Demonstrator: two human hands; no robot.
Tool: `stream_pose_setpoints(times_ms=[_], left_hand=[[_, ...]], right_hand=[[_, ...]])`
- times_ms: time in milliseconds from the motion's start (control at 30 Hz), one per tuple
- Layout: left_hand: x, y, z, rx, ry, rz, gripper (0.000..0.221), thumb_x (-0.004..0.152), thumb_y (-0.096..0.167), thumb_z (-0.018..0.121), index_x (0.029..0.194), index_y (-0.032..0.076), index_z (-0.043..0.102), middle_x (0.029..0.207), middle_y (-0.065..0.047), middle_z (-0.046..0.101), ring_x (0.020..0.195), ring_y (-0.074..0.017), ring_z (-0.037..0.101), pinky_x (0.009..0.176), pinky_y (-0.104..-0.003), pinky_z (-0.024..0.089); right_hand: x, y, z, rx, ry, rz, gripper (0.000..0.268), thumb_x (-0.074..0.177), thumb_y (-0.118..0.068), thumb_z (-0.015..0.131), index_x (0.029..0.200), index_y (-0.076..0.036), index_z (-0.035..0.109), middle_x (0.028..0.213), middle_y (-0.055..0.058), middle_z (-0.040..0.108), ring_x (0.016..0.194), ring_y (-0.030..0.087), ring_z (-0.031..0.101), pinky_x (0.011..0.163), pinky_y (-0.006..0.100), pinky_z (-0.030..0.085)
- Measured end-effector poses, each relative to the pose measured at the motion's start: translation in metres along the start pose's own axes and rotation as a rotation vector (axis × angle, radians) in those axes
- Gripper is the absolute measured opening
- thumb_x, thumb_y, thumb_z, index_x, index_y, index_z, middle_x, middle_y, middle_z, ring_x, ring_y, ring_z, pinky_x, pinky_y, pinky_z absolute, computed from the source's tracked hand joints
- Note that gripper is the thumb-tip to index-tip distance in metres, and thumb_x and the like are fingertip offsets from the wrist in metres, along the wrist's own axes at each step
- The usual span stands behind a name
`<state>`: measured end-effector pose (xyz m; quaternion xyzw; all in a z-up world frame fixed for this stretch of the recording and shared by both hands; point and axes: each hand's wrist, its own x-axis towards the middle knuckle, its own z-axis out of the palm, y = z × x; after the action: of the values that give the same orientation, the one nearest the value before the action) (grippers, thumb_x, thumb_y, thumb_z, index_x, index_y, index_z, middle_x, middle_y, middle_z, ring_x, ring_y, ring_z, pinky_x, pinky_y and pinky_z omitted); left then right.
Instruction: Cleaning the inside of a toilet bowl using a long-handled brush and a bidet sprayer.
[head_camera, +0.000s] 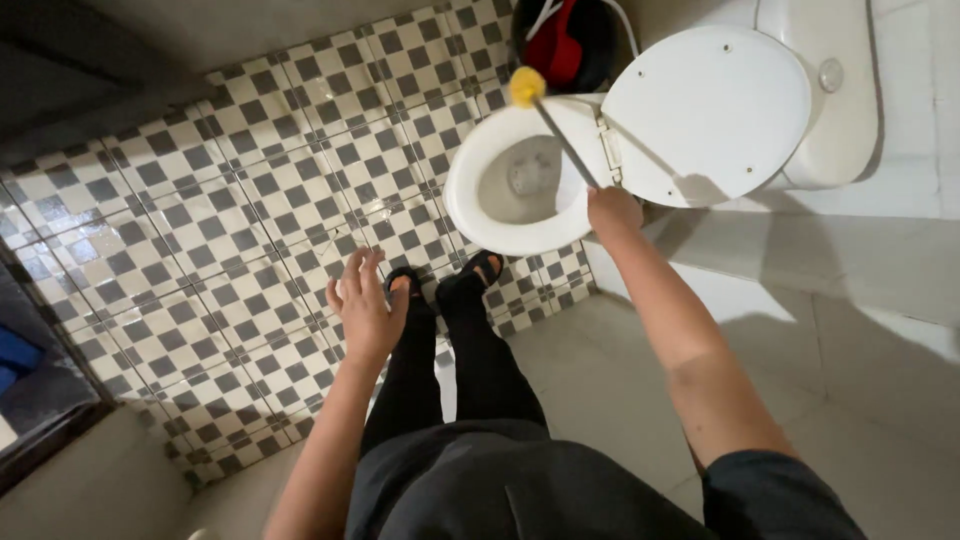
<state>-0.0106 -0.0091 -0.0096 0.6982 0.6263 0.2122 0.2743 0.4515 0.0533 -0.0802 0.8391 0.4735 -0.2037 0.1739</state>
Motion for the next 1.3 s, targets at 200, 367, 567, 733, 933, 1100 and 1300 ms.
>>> stream_pose_setpoints(times_ms=[200,367,567,733,933,1100,1300], left_hand=[[-0.008,-0.007,-0.003,-0.046,0.054,-0.033,0.058,0.095,0.026,0.071,0.145,0.009,0.048,0.153,-0.017,0.046,0.140,-0.0350,0.048,0.117,-0.064,0.018],[-0.012,-0.009,-0.002,-0.058,0.073,-0.060,0.058,0.094,0.024,0.072,0.144,0.010,0.047,0.152,-0.015,0.046,0.140,-0.0342,0.047,0.116,-0.063,0.017],[-0.013,-0.010,-0.004,-0.070,0.108,-0.101,0.058,0.093,0.022,0.072,0.144,0.011,0.047,0.154,-0.017,0.045,0.142,-0.0343,0.045,0.118,-0.063,0.016],[-0.016,-0.012,-0.007,-0.080,0.123,-0.154,0.059,0.092,0.025,0.072,0.144,0.011,0.049,0.154,-0.017,0.044,0.143,-0.0349,0.044,0.118,-0.062,0.015],[-0.020,-0.014,-0.004,-0.059,0.098,-0.136,0.057,0.094,0.027,0.072,0.145,0.011,0.050,0.156,-0.017,0.044,0.144,-0.0341,0.043,0.118,-0.062,0.016],[-0.009,-0.008,0.004,-0.043,0.047,-0.100,0.059,0.094,0.028,0.072,0.145,0.010,0.049,0.154,-0.018,0.044,0.143,-0.0347,0.043,0.117,-0.062,0.016],[0.021,0.010,-0.004,-0.034,0.018,-0.054,0.056,0.094,0.028,0.072,0.143,0.012,0.050,0.155,-0.017,0.045,0.144,-0.0344,0.043,0.119,-0.063,0.015]], right_hand=[[-0.019,-0.044,-0.026,-0.159,-0.105,-0.088,0.054,0.107,-0.046,0.042,0.107,-0.004,0.076,0.111,0.021,0.073,0.104,0.041,0.069,0.088,0.053,0.055],[-0.018,-0.060,-0.046,-0.095,-0.098,0.023,0.057,0.110,-0.047,0.039,0.106,-0.003,0.075,0.107,0.021,0.074,0.100,0.038,0.071,0.083,0.052,0.057],[-0.046,-0.052,0.015,-0.080,-0.197,-0.176,0.059,0.108,-0.050,0.042,0.101,-0.003,0.076,0.104,0.023,0.073,0.100,0.040,0.069,0.090,0.051,0.052],[-0.056,-0.038,0.016,-0.161,-0.221,-0.119,0.059,0.102,-0.055,0.042,0.102,-0.006,0.074,0.103,0.020,0.074,0.099,0.037,0.070,0.085,0.051,0.055],[-0.032,0.020,0.104,0.285,-0.127,0.121,0.072,0.112,-0.057,0.031,0.100,0.000,0.074,0.098,0.025,0.074,0.093,0.040,0.071,0.087,0.050,0.054],[-0.088,0.024,0.104,0.106,-0.106,-0.112,0.074,0.113,-0.054,0.029,0.094,0.000,0.076,0.094,0.025,0.073,0.093,0.044,0.067,0.089,0.054,0.052],[-0.105,0.012,0.074,0.122,-0.357,0.165,0.071,0.107,-0.056,0.029,0.095,-0.003,0.074,0.090,0.021,0.075,0.087,0.039,0.073,0.080,0.053,0.057]])
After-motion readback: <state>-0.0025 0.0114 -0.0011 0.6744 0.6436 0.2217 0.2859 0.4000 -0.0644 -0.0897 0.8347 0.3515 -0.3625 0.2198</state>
